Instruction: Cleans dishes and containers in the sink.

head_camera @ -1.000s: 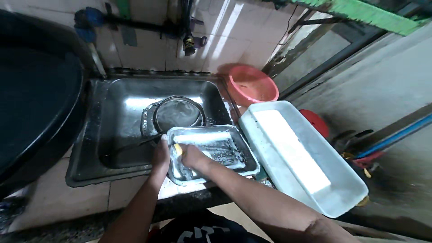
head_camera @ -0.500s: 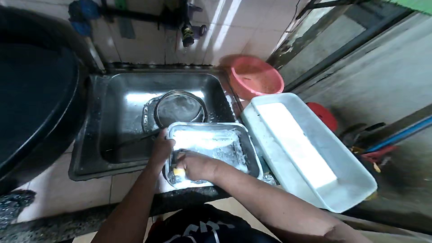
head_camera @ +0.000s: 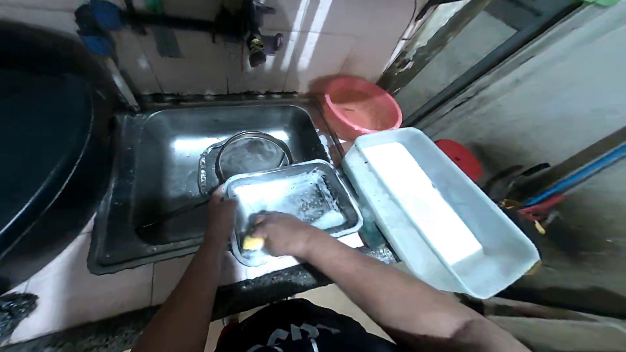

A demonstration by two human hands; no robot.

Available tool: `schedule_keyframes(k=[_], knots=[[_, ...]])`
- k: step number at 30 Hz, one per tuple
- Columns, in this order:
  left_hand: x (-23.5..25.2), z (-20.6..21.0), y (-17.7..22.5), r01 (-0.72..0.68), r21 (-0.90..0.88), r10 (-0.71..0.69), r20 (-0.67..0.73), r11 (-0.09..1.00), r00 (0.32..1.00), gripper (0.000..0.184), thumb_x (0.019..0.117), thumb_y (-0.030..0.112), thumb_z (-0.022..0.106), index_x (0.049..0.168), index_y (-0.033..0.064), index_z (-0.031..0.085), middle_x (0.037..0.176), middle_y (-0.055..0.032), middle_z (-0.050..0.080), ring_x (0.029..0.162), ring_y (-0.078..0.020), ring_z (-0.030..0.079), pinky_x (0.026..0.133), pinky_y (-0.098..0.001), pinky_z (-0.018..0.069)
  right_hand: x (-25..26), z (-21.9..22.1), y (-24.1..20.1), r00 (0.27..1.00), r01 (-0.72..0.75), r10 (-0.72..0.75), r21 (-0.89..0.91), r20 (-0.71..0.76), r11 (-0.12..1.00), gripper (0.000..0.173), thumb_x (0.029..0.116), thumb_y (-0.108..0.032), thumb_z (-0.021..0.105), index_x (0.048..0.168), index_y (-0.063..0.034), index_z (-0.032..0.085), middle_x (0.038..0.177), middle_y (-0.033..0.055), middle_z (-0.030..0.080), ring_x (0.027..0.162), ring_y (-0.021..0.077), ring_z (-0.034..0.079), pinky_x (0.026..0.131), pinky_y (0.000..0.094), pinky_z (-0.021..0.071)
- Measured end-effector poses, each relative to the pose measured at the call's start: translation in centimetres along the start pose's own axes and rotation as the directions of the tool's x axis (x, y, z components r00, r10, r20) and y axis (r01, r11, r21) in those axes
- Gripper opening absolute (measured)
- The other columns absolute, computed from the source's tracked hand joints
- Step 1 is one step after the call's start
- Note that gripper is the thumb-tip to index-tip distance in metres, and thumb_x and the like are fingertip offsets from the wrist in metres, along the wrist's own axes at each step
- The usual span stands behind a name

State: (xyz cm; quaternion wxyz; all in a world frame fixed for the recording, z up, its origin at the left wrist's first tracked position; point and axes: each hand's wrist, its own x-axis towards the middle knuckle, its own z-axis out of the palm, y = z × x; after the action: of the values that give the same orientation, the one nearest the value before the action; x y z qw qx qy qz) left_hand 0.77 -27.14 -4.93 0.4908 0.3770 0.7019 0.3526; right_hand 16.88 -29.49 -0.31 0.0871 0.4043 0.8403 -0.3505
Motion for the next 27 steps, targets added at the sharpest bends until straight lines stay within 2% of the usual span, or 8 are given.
schedule_keyframes(k=[2, 5, 8, 11, 13, 17, 22, 27], knots=[[0.1, -0.1, 0.3, 0.027, 0.007, -0.027, -0.016, 1.000, 1.000, 0.054, 0.0947, 0.001, 0.063, 0.147, 0.0071, 0.051, 0.133, -0.0228, 0.061, 0.119, -0.0350, 0.061, 0.099, -0.0553, 0.0490, 0.6, 0.1, 0.2, 1.000, 0.021, -0.021, 0.005, 0.010, 1.000, 0.024, 0.0853, 0.000, 0.073, 0.109, -0.0038, 0.076, 0.123, 0.0177, 0.067, 0.123, 0.0371, 0.059, 0.104, 0.0578, 0.0475], [-0.3, -0.5, 0.5, 0.041, -0.009, -0.041, -0.004, 0.999, 0.999, 0.056, 0.0931, 0.002, 0.063, 0.148, 0.0088, 0.051, 0.134, -0.0209, 0.061, 0.119, -0.0339, 0.060, 0.098, -0.0552, 0.0495, -3.0, -1.1, 5.4, 0.995, -0.092, 0.094, 0.073, -0.032, 0.993, 0.025, 0.0814, 0.005, 0.076, 0.105, -0.0029, 0.077, 0.126, 0.0185, 0.067, 0.122, 0.0371, 0.061, 0.103, 0.0583, 0.0488], [-0.2, -0.7, -0.1, 0.035, -0.056, -0.033, 0.028, 0.998, 0.999, 0.058, 0.0945, 0.005, 0.061, 0.150, 0.0089, 0.047, 0.136, -0.0211, 0.059, 0.121, -0.0336, 0.059, 0.099, -0.0546, 0.0497, -5.9, -1.2, 11.7, 0.932, -0.240, 0.260, 0.109, -0.254, 0.965, 0.023, 0.0809, 0.003, 0.075, 0.103, -0.0035, 0.078, 0.116, 0.0188, 0.070, 0.113, 0.0374, 0.064, 0.098, 0.0599, 0.0511], [0.3, -0.4, -0.3, 0.072, -0.033, -0.071, 0.018, 0.997, 0.997, 0.062, 0.0934, 0.004, 0.062, 0.152, 0.0087, 0.044, 0.140, -0.0227, 0.056, 0.126, -0.0368, 0.056, 0.102, -0.0567, 0.0470, -3.8, -1.0, 7.9, 0.860, -0.463, 0.441, -0.028, -0.255, 0.886, 0.041, 0.0928, -0.017, 0.072, 0.132, -0.0071, 0.067, 0.140, 0.0201, 0.059, 0.135, 0.0392, 0.052, 0.112, 0.0588, 0.0423], [0.5, -0.1, -0.2, 0.085, -0.028, -0.085, 0.005, 0.996, 0.996, 0.061, 0.0937, 0.002, 0.062, 0.152, 0.0069, 0.044, 0.139, -0.0240, 0.056, 0.124, -0.0373, 0.056, 0.102, -0.0562, 0.0465, -0.4, 0.2, 3.4, 0.899, -0.408, 0.381, -0.098, -0.214, 0.908, 0.049, 0.0970, -0.024, 0.068, 0.142, -0.0067, 0.058, 0.150, 0.0193, 0.052, 0.143, 0.0377, 0.044, 0.118, 0.0571, 0.0344], [0.7, -0.1, -0.7, 0.071, 0.015, -0.071, -0.014, 0.997, 0.997, 0.056, 0.0953, 0.006, 0.062, 0.150, 0.0074, 0.047, 0.134, -0.0232, 0.060, 0.118, -0.0362, 0.061, 0.098, -0.0568, 0.0496, 3.7, 0.7, 1.4, 0.959, -0.201, 0.165, -0.143, -0.231, 0.969, 0.038, 0.0964, -0.016, 0.067, 0.134, -0.0076, 0.064, 0.141, 0.0159, 0.059, 0.135, 0.0349, 0.052, 0.108, 0.0558, 0.0438], [0.6, -0.2, -0.3, 0.088, -0.056, -0.087, 0.015, 0.995, 0.996, 0.056, 0.0949, 0.002, 0.061, 0.149, 0.0061, 0.048, 0.139, -0.0231, 0.056, 0.125, -0.0355, 0.056, 0.103, -0.0556, 0.0458, 1.6, -3.2, 8.8, 0.895, -0.421, 0.355, -0.252, -0.270, 0.871, 0.039, 0.0971, -0.011, 0.064, 0.135, -0.0045, 0.063, 0.145, 0.0188, 0.056, 0.138, 0.0417, 0.048, 0.108, 0.0619, 0.0425], [1.0, -0.3, -1.0, 0.053, -0.048, -0.053, 0.011, 0.997, 0.999, 0.051, 0.0952, 0.004, 0.061, 0.146, 0.0080, 0.053, 0.134, -0.0195, 0.061, 0.121, -0.0318, 0.060, 0.099, -0.0536, 0.0490, 0.9, -7.1, 11.1, 0.791, -0.595, 0.584, -0.455, -0.183, 0.663, 0.023, 0.0949, -0.012, 0.068, 0.116, -0.0042, 0.072, 0.134, 0.0184, 0.063, 0.132, 0.0431, 0.052, 0.105, 0.0613, 0.0450]])
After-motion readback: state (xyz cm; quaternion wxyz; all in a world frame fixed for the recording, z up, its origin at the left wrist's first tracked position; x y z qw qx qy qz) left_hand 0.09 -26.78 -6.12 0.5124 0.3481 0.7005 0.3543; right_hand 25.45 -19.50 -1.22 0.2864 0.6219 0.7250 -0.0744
